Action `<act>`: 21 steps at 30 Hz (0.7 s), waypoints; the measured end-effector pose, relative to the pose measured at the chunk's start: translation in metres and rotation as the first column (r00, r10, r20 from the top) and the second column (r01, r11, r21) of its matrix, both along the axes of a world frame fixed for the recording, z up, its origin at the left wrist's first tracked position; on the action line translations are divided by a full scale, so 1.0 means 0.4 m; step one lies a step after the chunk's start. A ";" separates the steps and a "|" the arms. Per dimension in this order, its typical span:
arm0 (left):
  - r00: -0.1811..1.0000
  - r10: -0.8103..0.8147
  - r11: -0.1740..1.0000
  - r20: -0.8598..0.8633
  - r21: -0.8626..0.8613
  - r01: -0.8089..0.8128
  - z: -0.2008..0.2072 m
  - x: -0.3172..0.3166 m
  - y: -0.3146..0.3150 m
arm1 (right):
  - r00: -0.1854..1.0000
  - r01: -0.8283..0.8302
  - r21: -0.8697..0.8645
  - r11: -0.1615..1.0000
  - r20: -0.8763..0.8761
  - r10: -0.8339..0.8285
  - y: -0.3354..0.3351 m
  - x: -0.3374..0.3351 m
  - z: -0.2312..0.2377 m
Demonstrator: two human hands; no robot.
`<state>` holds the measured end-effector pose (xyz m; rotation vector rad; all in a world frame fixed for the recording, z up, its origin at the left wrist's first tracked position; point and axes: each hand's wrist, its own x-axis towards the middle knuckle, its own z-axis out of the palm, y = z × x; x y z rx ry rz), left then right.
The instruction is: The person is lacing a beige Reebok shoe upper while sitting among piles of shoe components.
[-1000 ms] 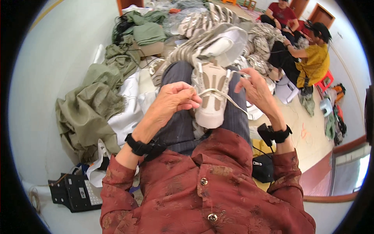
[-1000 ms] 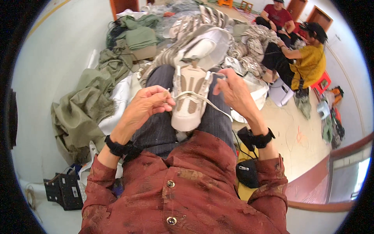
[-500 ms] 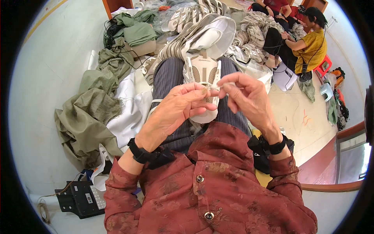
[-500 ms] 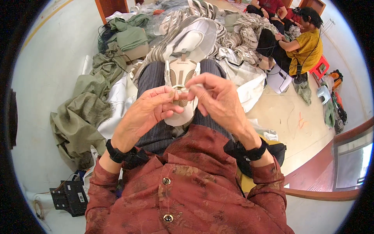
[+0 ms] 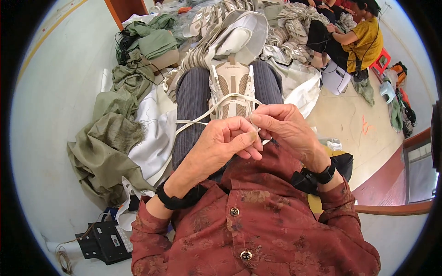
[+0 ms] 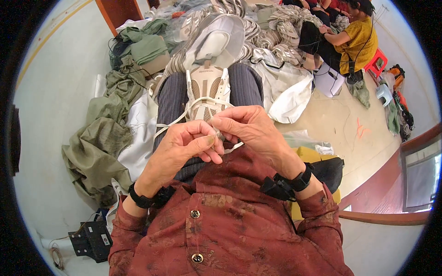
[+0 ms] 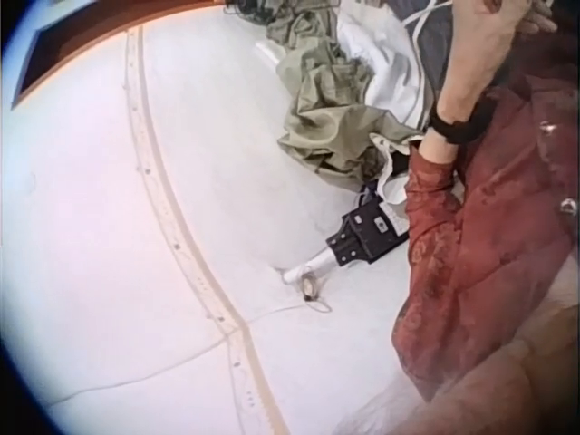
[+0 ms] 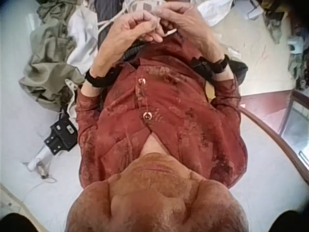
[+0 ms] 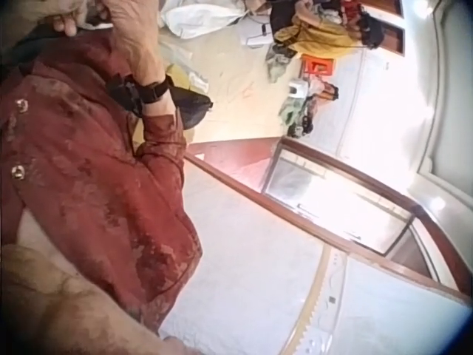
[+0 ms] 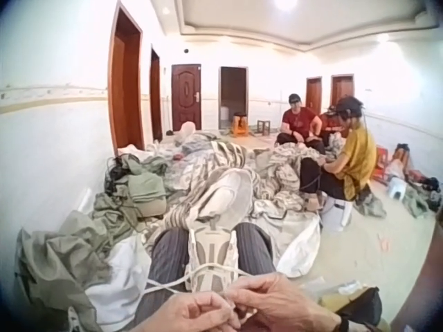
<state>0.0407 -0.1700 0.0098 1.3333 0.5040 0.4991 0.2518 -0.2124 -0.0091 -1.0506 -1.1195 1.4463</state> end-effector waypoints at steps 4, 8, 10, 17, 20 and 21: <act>1.000 -0.008 1.000 -0.010 -0.010 0.008 0.009 0.001 -0.001 | 0.991 0.034 -0.017 0.999 -0.130 -0.036 -0.006 -0.015 0.001; 0.999 0.037 0.999 -0.032 0.003 -0.037 0.014 -0.006 0.008 | 0.989 0.071 0.022 0.997 -0.130 -0.067 0.009 0.004 0.031; 0.981 0.189 0.969 -0.046 0.171 -0.179 0.012 -0.024 0.039 | 0.985 0.085 0.022 0.996 -0.151 -0.081 0.041 0.034 0.013; 0.837 0.525 0.796 -0.151 0.434 -0.421 -0.107 -0.042 0.188 | 0.956 0.284 0.099 0.954 0.047 -0.290 0.131 0.070 -0.064; 0.880 0.448 0.846 -0.155 0.392 -0.362 -0.129 -0.034 0.188 | 0.949 0.173 0.068 0.983 0.257 -0.185 0.119 0.070 -0.086; 0.880 0.449 0.846 -0.158 0.391 -0.362 -0.131 -0.037 0.186 | 0.949 0.172 0.065 0.983 0.255 -0.183 0.109 0.070 -0.081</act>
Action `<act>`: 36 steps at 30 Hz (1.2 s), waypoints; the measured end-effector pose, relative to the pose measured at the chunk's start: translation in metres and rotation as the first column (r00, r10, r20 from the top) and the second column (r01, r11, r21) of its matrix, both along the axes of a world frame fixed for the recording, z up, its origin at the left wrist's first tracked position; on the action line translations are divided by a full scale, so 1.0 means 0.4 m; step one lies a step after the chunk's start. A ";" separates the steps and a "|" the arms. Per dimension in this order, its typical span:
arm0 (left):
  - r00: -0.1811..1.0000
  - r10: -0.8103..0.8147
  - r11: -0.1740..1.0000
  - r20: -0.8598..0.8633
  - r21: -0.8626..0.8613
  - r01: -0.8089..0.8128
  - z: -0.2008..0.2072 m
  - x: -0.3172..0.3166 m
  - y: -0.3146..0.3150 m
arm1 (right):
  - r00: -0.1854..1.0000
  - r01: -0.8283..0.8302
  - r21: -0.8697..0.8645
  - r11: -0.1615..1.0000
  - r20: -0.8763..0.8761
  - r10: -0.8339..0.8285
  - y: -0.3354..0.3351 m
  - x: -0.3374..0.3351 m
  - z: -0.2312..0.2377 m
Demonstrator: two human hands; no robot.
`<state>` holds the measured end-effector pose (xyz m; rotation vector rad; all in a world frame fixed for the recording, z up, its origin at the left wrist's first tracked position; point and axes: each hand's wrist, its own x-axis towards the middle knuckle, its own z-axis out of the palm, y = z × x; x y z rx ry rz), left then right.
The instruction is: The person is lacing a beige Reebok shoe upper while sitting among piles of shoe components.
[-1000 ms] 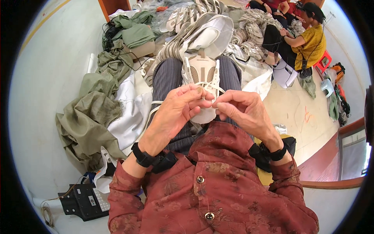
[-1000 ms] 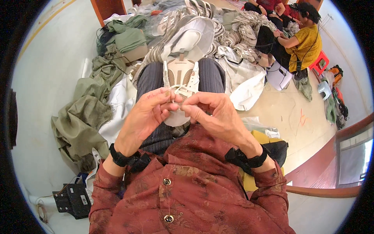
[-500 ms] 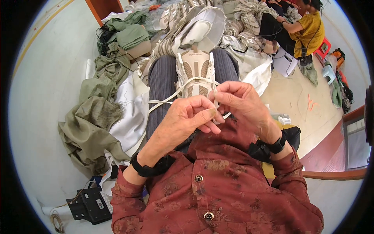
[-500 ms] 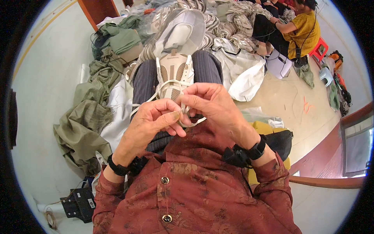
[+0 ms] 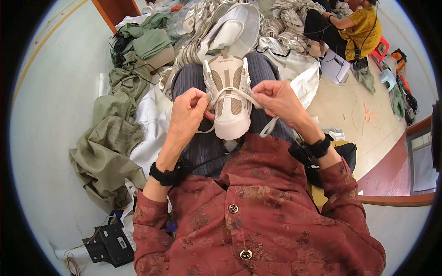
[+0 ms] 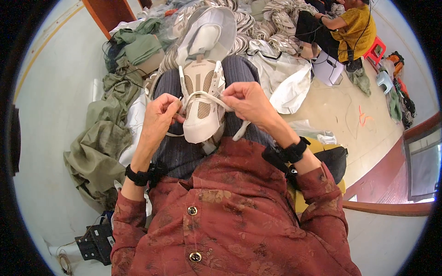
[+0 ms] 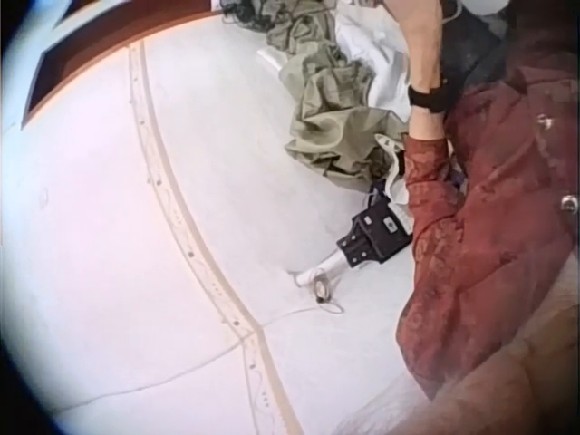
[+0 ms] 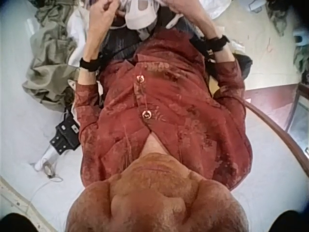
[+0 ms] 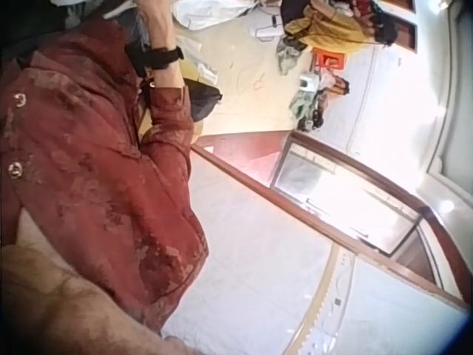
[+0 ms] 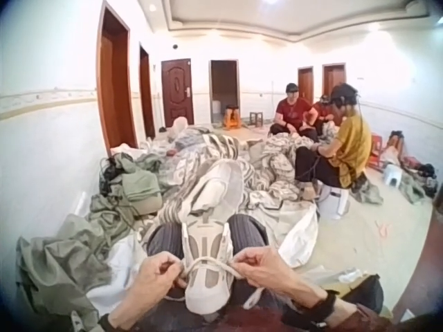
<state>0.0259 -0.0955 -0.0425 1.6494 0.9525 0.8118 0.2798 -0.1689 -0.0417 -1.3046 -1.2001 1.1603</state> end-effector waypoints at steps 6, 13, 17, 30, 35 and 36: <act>0.999 -0.012 0.990 0.035 -0.142 0.017 0.010 -0.020 -0.019 | 0.990 -0.114 -0.129 0.985 -0.102 0.102 -0.016 0.019 0.017; 0.999 0.026 0.993 0.040 -0.119 -0.021 0.010 -0.020 -0.015 | 0.992 -0.070 -0.109 0.992 -0.114 0.058 0.016 0.014 0.015; 0.998 0.055 0.990 0.031 -0.133 -0.050 0.010 -0.019 -0.011 | 0.991 -0.057 -0.120 0.991 -0.126 0.041 0.027 0.025 0.020; 1.000 0.017 0.992 0.014 -0.122 -0.015 0.025 -0.019 -0.005 | 0.953 -0.045 0.106 0.993 0.301 0.011 0.057 0.007 0.063; 1.000 0.010 0.991 0.007 -0.137 -0.009 0.025 -0.016 -0.001 | 0.851 -0.047 0.285 0.957 0.513 -0.111 0.052 -0.029 0.079; 1.000 0.016 0.991 0.005 -0.137 -0.015 0.027 -0.015 -0.001 | 0.849 -0.056 0.304 0.951 0.516 -0.115 0.052 -0.030 0.078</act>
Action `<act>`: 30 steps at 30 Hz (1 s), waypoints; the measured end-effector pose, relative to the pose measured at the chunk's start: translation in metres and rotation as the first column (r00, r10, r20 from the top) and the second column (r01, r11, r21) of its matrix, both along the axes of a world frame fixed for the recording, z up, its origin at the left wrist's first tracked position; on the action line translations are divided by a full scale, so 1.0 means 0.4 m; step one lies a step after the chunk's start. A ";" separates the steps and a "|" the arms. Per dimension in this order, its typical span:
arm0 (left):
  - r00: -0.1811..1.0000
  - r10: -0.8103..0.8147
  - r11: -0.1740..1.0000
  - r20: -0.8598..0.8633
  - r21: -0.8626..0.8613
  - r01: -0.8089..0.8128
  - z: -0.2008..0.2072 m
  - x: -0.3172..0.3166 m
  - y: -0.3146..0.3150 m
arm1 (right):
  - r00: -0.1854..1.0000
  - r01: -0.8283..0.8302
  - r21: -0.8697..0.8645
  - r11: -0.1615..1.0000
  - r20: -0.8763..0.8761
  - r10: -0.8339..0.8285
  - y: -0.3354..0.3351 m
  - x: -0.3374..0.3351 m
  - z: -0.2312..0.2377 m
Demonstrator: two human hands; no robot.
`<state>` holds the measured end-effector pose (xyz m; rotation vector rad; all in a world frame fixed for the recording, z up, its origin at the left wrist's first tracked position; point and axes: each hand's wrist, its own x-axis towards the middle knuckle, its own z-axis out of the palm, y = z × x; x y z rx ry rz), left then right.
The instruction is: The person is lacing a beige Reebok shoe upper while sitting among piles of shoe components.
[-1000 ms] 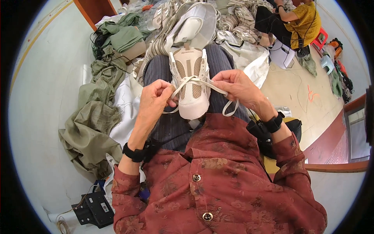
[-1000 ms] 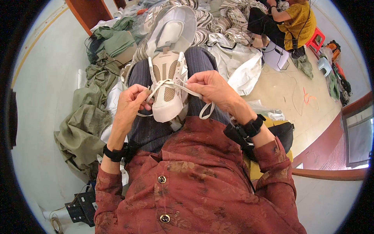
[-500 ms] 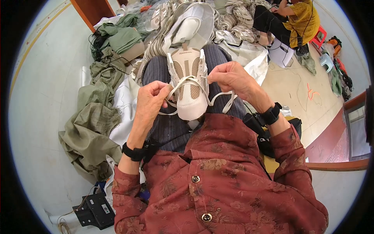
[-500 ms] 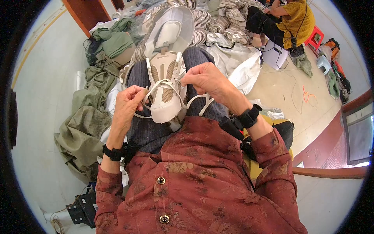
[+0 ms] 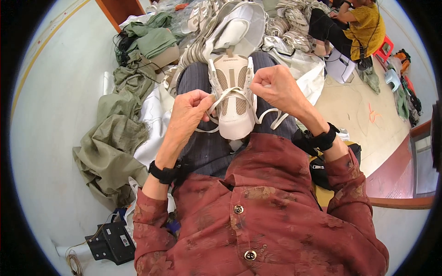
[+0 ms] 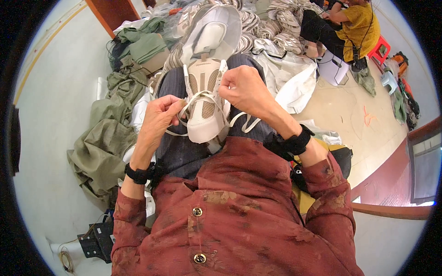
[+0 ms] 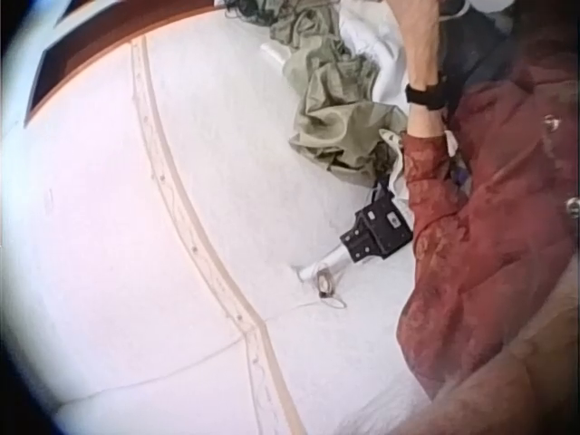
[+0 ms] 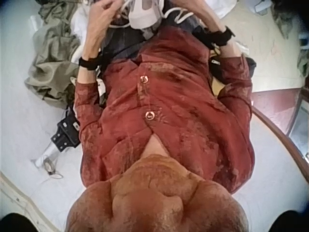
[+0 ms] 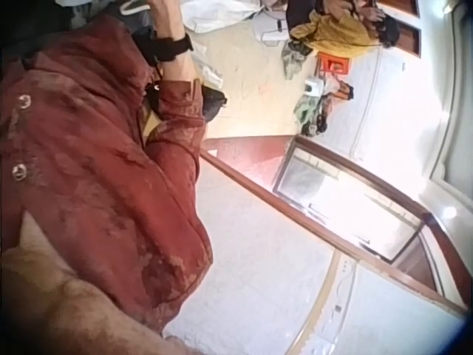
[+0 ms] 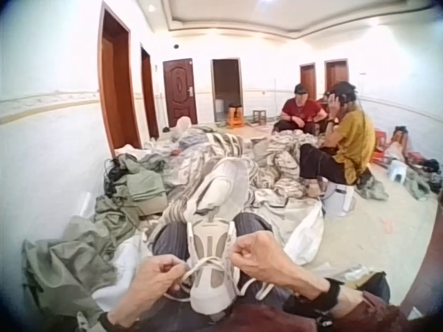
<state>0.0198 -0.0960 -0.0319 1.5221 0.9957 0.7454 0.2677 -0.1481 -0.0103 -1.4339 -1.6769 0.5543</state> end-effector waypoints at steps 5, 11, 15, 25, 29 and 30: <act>1.000 -0.030 0.999 -0.003 -0.019 0.030 0.004 0.002 0.003 | 0.999 -0.034 -0.107 0.994 -0.016 0.032 0.009 0.004 -0.008; 0.995 -0.090 0.996 -0.036 -0.001 0.090 0.004 0.003 0.017 | 0.936 -0.036 0.186 0.982 0.351 -0.032 -0.006 -0.018 0.002; 0.988 -0.133 0.989 -0.083 0.049 0.137 0.001 0.005 0.034 | 0.871 -0.032 0.317 0.948 0.474 -0.129 -0.023 -0.036 0.020; 0.978 -0.158 0.984 -0.139 0.063 0.168 0.013 0.014 0.065 | 0.917 -0.068 0.234 0.970 0.398 -0.032 -0.001 -0.020 0.014; 0.981 -0.143 0.987 -0.127 0.053 0.151 0.013 0.014 0.070 | 0.931 -0.068 0.226 0.972 0.364 -0.020 0.000 -0.022 0.017; 0.983 -0.142 0.988 -0.116 0.040 0.147 0.014 0.014 0.071 | 0.931 -0.065 0.226 0.972 0.363 -0.022 -0.001 -0.022 0.020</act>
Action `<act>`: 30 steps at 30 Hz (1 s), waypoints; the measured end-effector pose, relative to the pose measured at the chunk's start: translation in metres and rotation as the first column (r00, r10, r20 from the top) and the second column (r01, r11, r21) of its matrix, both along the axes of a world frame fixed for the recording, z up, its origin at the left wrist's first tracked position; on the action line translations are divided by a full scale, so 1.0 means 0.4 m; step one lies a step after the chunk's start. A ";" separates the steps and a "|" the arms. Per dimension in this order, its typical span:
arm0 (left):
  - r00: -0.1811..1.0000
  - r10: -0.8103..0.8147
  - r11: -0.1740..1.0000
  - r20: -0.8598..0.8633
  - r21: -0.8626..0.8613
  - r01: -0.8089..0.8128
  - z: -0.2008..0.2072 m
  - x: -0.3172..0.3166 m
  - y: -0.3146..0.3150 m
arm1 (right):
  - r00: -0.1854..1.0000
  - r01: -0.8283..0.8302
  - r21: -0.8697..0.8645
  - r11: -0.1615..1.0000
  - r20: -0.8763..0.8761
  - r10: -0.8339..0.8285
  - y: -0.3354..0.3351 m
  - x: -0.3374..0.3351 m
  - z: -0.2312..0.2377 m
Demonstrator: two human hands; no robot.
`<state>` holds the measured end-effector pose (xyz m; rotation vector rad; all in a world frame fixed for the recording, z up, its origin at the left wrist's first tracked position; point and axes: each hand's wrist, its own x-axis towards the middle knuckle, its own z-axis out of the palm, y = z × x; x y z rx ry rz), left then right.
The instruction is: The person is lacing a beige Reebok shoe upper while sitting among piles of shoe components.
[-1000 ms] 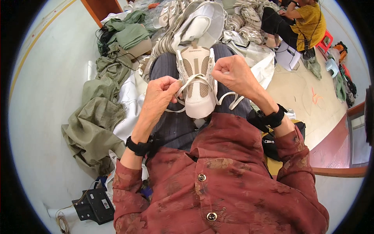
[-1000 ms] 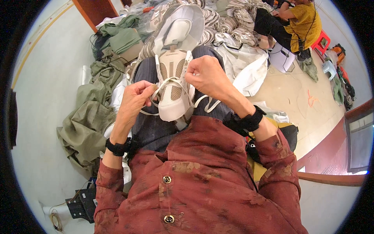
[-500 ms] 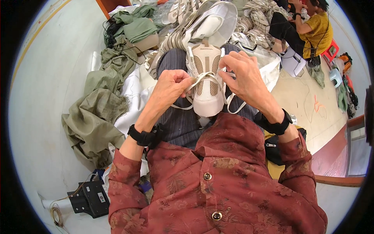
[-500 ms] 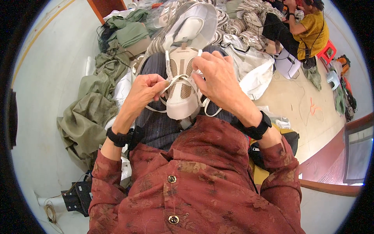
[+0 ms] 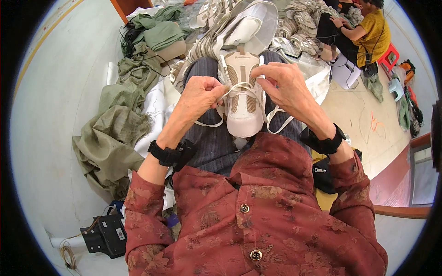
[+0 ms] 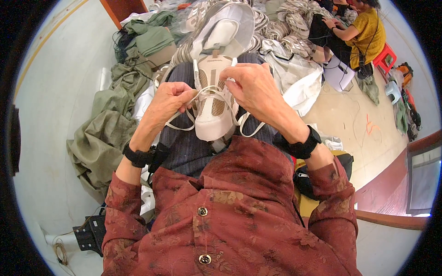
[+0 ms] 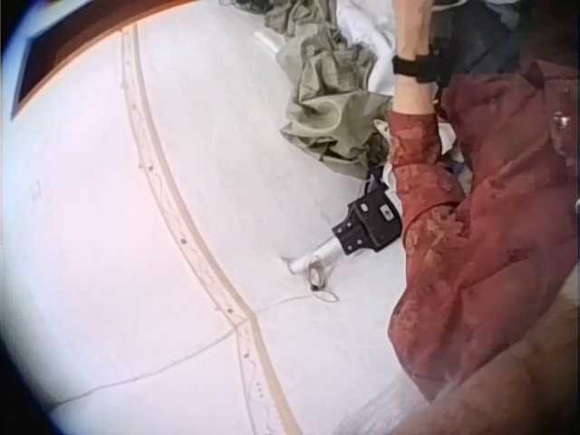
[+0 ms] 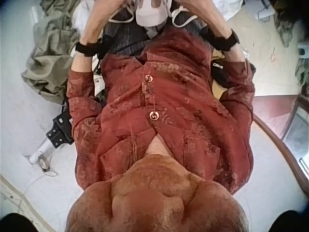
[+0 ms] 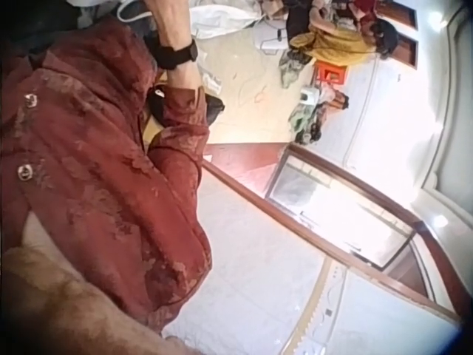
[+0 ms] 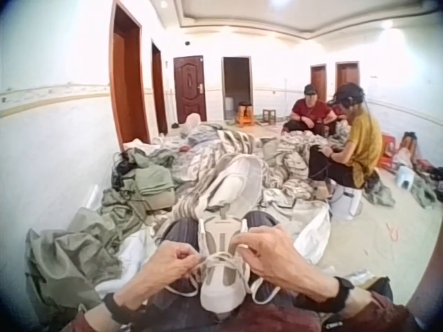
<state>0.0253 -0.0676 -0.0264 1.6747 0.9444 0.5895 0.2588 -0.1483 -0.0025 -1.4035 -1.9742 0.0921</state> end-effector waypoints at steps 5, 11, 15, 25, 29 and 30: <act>0.998 0.006 1.000 -0.061 0.026 -0.004 0.015 -0.001 0.001 | 1.000 -0.018 -0.014 1.000 -0.011 0.018 0.005 0.001 0.003; 0.994 -0.017 0.999 -0.107 0.036 0.021 0.017 0.002 0.009 | 0.999 -0.012 -0.018 1.000 0.037 0.013 0.006 0.000 0.012; 0.990 -0.042 0.992 -0.137 0.110 0.058 0.021 0.007 0.021 | 0.996 -0.012 -0.030 0.999 0.084 0.015 0.009 0.003 0.016; 0.933 0.069 0.843 -0.354 0.521 0.135 0.056 0.064 0.003 | 0.951 -0.003 -0.090 0.996 0.308 0.031 0.047 0.014 0.046; 0.969 0.062 0.876 -0.239 0.478 0.062 0.041 0.053 -0.012 | 0.955 -0.159 -0.242 0.957 0.207 0.211 0.095 0.063 0.058; 0.981 0.024 0.918 -0.191 0.393 0.054 0.049 0.044 -0.019 | 0.943 -0.247 -0.301 0.921 0.142 0.300 0.097 0.062 0.065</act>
